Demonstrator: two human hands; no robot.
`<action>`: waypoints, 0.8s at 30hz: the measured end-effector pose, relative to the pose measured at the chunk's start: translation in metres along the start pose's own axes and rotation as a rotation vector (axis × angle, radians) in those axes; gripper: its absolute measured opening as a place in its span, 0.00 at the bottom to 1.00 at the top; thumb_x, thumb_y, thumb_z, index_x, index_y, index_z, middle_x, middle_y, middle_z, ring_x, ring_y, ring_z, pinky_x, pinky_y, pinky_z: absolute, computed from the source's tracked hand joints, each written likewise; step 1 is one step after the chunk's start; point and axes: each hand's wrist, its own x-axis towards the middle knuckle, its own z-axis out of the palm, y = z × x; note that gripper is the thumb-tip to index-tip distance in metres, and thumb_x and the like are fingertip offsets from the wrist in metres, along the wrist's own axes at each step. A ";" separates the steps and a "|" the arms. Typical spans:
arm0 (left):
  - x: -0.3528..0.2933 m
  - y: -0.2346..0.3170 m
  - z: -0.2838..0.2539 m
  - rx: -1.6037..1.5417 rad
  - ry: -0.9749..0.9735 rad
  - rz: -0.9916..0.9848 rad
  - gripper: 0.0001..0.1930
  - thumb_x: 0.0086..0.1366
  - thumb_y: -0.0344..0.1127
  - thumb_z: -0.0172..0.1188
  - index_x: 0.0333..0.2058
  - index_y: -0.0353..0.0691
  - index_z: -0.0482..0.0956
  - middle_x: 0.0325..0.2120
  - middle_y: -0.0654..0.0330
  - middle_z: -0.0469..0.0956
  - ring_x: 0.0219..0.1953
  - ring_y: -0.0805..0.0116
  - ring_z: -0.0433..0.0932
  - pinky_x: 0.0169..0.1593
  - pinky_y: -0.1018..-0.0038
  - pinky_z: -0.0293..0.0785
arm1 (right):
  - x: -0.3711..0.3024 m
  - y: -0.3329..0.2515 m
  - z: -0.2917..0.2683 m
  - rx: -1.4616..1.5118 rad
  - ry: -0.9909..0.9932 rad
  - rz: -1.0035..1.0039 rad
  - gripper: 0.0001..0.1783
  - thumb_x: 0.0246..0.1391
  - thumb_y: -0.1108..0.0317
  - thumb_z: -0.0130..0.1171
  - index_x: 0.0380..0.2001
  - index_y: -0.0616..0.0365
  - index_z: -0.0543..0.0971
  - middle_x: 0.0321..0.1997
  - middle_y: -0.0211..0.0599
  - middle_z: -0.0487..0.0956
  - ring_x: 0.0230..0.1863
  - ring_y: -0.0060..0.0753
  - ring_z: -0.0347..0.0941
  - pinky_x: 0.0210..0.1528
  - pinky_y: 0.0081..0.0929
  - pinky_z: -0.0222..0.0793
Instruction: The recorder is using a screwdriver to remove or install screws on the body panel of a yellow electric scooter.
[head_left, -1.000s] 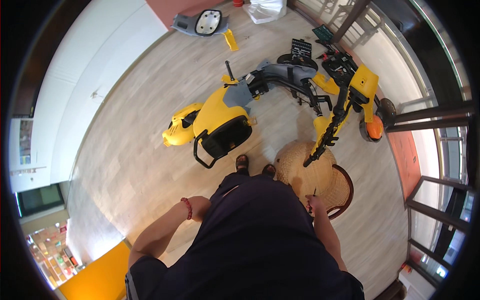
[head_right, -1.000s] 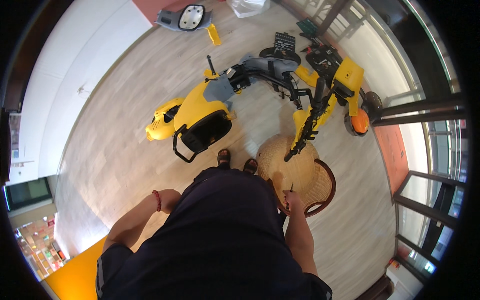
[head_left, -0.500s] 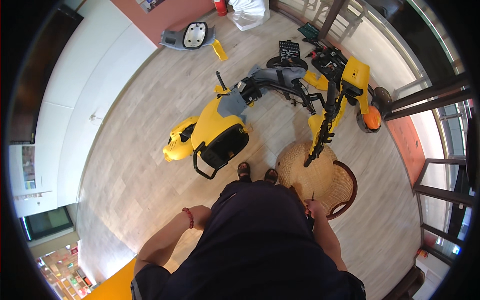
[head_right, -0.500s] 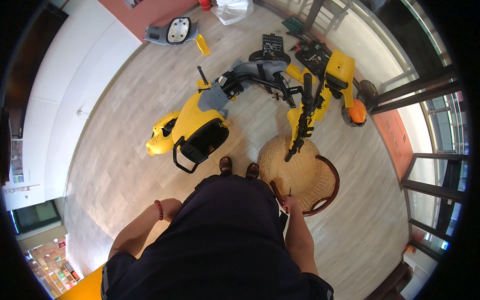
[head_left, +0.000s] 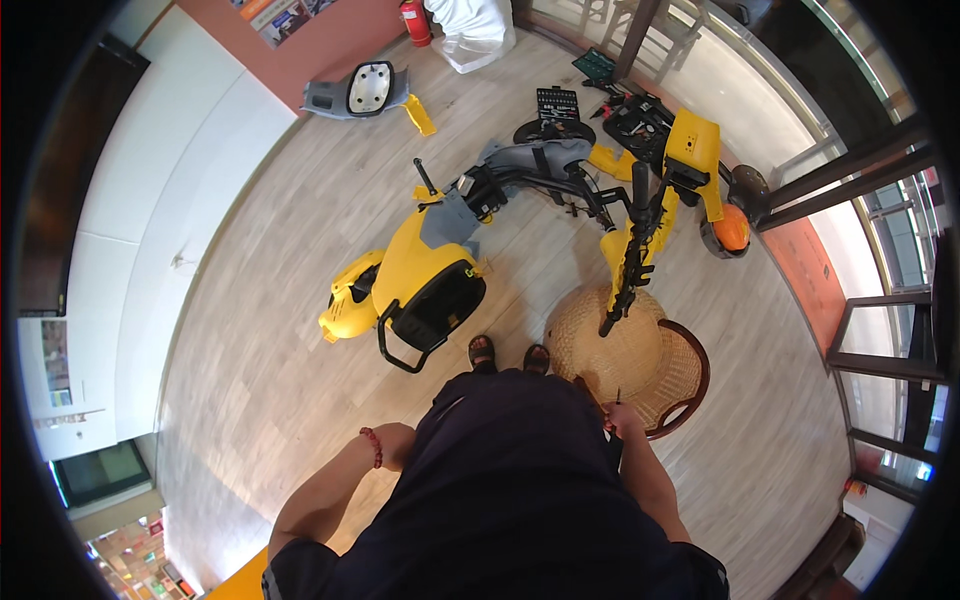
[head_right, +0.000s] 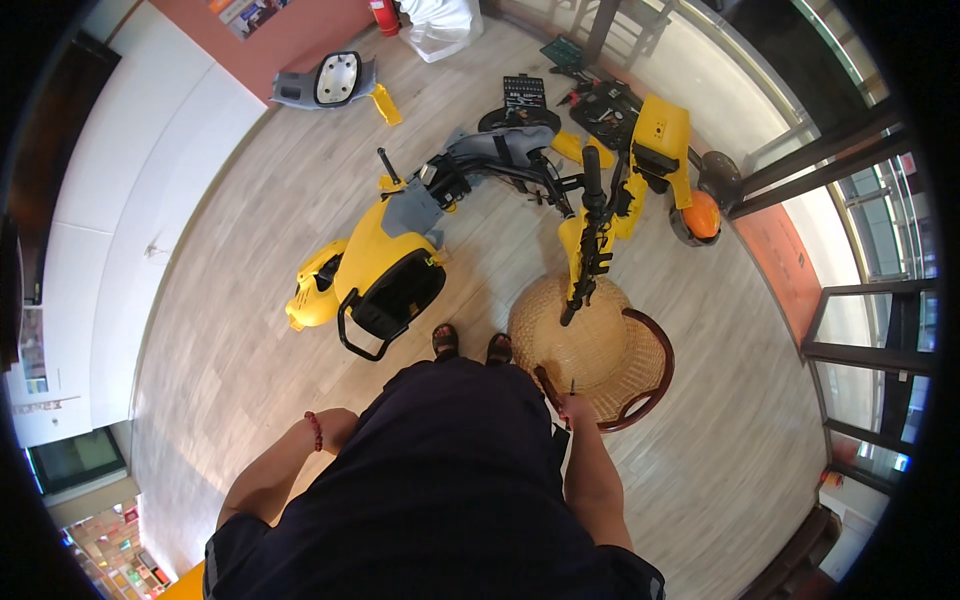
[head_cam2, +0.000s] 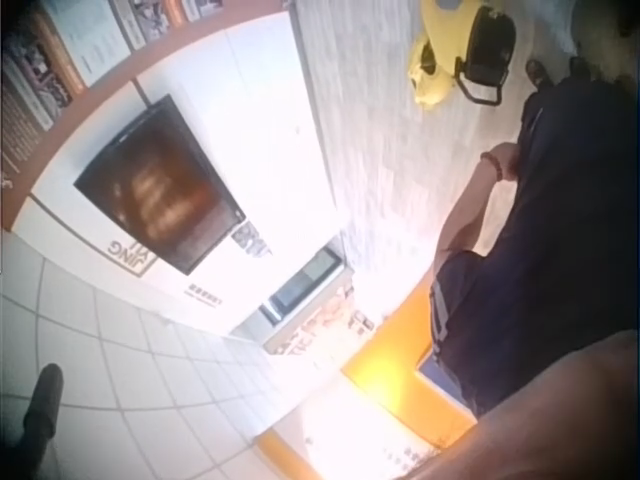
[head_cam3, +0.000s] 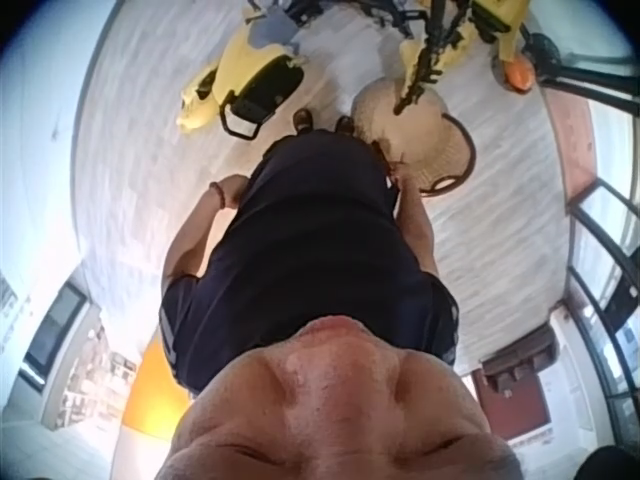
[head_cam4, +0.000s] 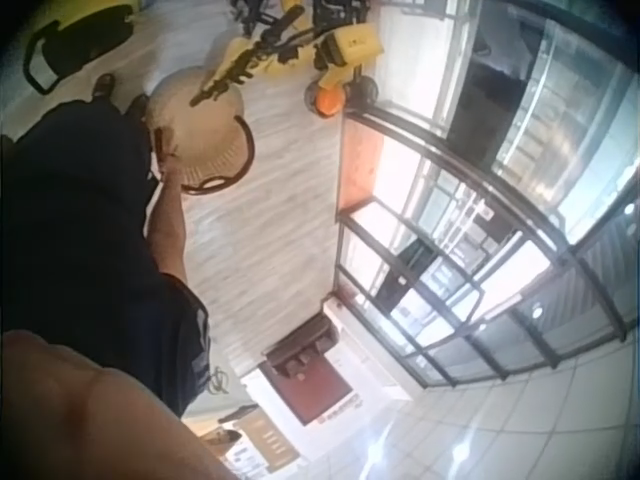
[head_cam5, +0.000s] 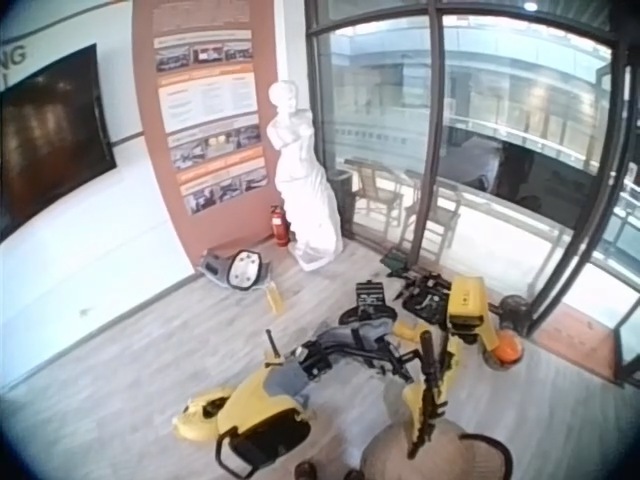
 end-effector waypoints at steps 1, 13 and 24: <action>0.000 0.000 -0.001 0.007 0.005 0.013 0.16 0.53 0.46 0.60 0.36 0.43 0.81 0.31 0.46 0.80 0.39 0.46 0.77 0.42 0.60 0.72 | 0.001 0.001 0.000 -0.015 0.008 -0.004 0.09 0.55 0.71 0.51 0.21 0.59 0.69 0.14 0.32 0.62 0.13 0.28 0.57 0.16 0.30 0.55; 0.005 -0.008 0.006 0.027 0.025 0.044 0.15 0.53 0.44 0.60 0.35 0.42 0.81 0.31 0.46 0.79 0.39 0.46 0.77 0.42 0.59 0.72 | 0.009 0.009 0.000 -0.071 0.030 -0.019 0.11 0.55 0.70 0.52 0.19 0.58 0.70 0.14 0.32 0.65 0.14 0.29 0.60 0.17 0.30 0.57; 0.012 -0.021 0.018 0.019 0.046 0.105 0.16 0.52 0.45 0.60 0.35 0.41 0.81 0.33 0.45 0.79 0.41 0.47 0.77 0.43 0.61 0.73 | 0.005 0.011 -0.002 -0.031 0.021 -0.026 0.11 0.55 0.72 0.52 0.19 0.59 0.70 0.13 0.33 0.64 0.13 0.29 0.59 0.16 0.29 0.55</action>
